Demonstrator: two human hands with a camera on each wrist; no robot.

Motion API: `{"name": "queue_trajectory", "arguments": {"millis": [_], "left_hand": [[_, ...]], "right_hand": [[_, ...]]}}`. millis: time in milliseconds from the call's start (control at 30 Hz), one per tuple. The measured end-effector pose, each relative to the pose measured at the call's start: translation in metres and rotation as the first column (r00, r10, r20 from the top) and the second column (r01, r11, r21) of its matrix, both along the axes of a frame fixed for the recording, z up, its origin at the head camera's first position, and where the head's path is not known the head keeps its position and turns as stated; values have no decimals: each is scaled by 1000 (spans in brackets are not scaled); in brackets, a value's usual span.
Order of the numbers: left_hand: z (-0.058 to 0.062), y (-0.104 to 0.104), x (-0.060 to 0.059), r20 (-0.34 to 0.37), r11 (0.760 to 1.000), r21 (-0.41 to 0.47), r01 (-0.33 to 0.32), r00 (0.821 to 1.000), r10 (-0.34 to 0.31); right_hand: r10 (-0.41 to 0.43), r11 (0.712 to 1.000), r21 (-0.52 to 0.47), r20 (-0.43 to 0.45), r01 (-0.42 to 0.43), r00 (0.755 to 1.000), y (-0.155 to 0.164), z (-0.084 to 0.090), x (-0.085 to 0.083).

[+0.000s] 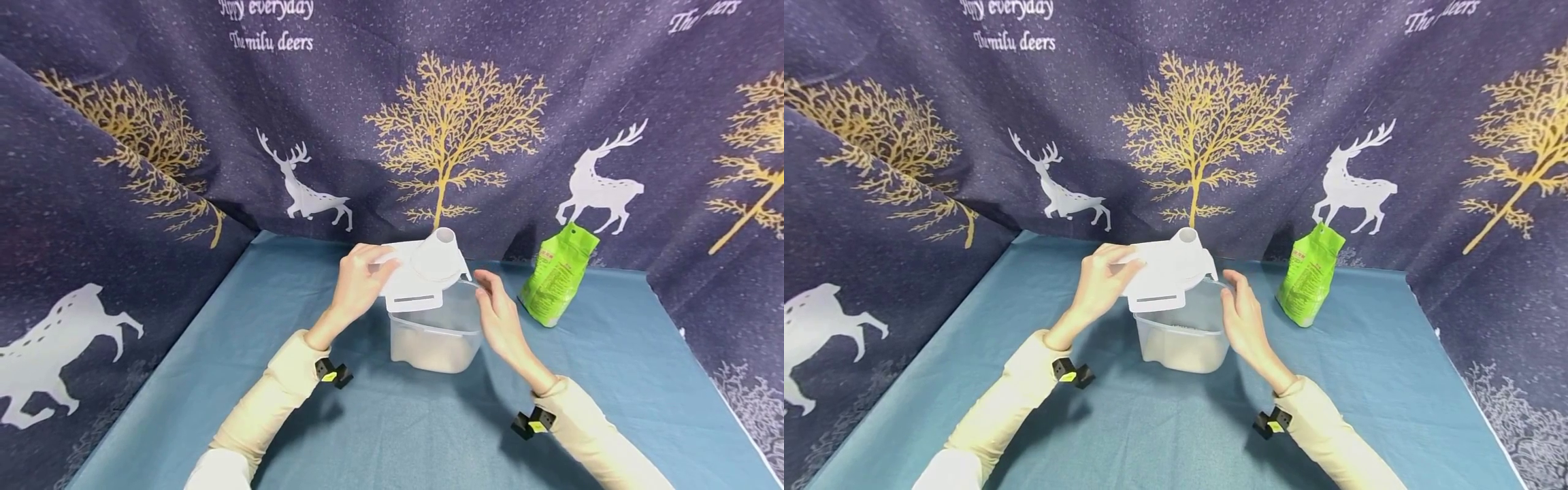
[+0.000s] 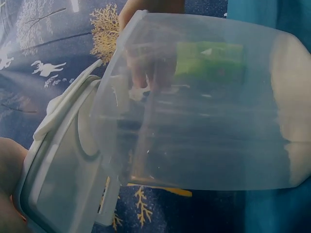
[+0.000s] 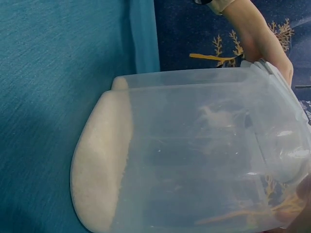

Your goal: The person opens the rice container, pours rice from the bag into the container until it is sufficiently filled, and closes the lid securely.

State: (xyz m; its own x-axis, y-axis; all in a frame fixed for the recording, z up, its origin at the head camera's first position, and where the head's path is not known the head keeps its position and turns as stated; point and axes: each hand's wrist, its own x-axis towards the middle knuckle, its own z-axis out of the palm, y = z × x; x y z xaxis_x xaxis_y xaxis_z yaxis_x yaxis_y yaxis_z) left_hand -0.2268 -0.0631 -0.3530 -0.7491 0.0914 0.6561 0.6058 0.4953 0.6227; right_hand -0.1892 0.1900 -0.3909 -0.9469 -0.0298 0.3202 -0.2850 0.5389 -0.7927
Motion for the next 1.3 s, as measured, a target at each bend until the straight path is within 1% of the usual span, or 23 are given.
{"name": "queue_trajectory", "arguments": {"millis": [167,300,567,700,833,1033,1300], "left_hand": [[-3,-5,-4,4,999,7,-38,999,38],[-5,-10,-6,20,997,16,-75,997,75],[-7,-19,-10,87,989,68,-132,988,126],[-7,-24,-12,113,984,79,-159,982,149],[-10,-28,-15,132,977,85,-196,974,184],[-13,-33,-19,192,962,84,-260,951,240],[-16,-38,-24,224,953,89,-289,938,264]], "right_hand": [[9,1000,20,17,-9,1000,2,0,0],[12,999,32,13,-13,1000,3,-1,0],[13,999,51,7,-13,1000,2,-3,1],[15,999,53,3,-15,1000,2,-3,1],[15,998,53,3,-15,1000,3,-4,1],[26,998,54,3,-26,1000,3,-4,1],[35,998,45,-1,-35,999,4,-3,1]]}}
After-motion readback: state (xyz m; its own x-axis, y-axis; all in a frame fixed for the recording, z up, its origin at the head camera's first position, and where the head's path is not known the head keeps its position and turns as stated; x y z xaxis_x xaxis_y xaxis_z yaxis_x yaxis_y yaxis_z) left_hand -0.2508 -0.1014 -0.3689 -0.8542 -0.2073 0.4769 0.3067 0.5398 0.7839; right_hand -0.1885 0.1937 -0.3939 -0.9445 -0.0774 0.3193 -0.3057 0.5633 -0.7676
